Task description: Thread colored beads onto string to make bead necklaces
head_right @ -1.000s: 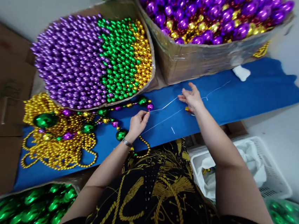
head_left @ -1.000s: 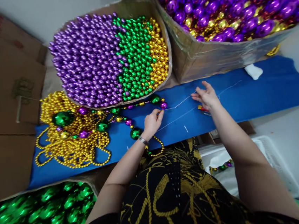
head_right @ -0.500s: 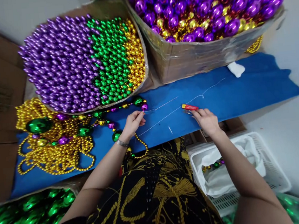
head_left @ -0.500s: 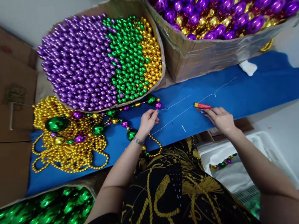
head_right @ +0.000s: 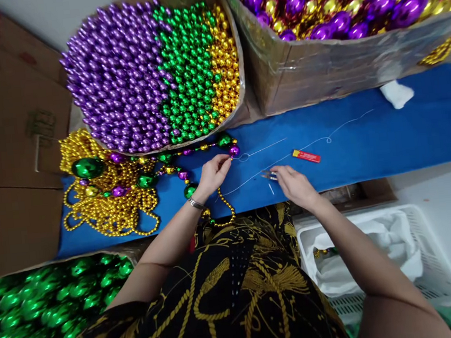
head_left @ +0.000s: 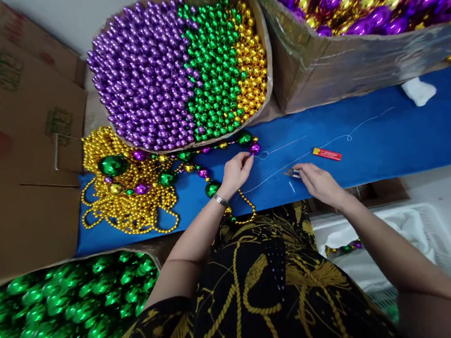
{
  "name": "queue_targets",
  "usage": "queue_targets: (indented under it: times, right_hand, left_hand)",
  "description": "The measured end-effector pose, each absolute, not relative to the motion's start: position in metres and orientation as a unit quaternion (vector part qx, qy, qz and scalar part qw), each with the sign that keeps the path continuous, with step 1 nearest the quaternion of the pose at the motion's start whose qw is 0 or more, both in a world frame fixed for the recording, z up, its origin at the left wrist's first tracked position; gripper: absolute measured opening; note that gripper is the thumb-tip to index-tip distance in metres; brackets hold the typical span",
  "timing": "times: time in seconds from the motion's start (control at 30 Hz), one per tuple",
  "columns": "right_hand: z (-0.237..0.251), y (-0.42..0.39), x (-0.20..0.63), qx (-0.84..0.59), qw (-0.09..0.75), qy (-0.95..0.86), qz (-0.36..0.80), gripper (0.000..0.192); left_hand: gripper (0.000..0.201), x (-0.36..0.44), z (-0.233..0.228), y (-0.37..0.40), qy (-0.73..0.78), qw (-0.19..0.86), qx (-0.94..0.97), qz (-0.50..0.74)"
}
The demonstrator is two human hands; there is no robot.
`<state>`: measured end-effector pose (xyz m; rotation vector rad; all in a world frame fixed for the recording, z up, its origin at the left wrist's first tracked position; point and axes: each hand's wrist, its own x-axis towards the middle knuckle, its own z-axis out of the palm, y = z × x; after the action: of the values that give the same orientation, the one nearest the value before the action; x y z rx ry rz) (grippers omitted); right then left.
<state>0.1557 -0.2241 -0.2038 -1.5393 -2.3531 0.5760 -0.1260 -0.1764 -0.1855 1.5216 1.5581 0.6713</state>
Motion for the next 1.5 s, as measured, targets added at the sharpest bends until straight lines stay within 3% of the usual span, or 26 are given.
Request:
queue_targets:
  times: [0.13,0.27,0.47,0.97,1.1,1.33,1.5]
  right_hand:
    - [-0.197,-0.224,0.137,-0.515,0.092,-0.84,0.147,0.042]
    - [-0.194,-0.227,0.128,-0.509,0.019,-0.856,0.087,0.042]
    - [-0.192,-0.232,0.117,-0.522,-0.031,-0.85,0.06,0.041]
    - [-0.179,-0.207,0.124,-0.564,-0.014,-0.824,0.056,0.044]
    - [-0.175,-0.2,0.125,-0.549,-0.009,-0.834,0.052,0.044]
    - [-0.172,-0.221,0.112,-0.545,-0.087,-0.834,0.003,0.04]
    - [-0.167,-0.227,0.117,-0.553,-0.083,-0.829,-0.001,0.038]
  left_hand:
    - [0.029,-0.128,-0.18,-0.2,0.595,0.228,0.734,0.233]
    - [0.029,-0.122,-0.184,-0.229,0.53,0.151,0.83,0.079]
    - [0.019,-0.12,-0.185,-0.234,0.533,0.185,0.825,0.04]
    - [0.021,-0.132,-0.164,-0.23,0.462,0.239,0.854,0.015]
    - [0.022,-0.131,-0.164,-0.227,0.499,0.25,0.829,0.042]
    - [0.02,-0.13,-0.169,-0.23,0.51,0.263,0.816,0.069]
    - [0.021,-0.133,-0.169,-0.23,0.536,0.259,0.799,0.091]
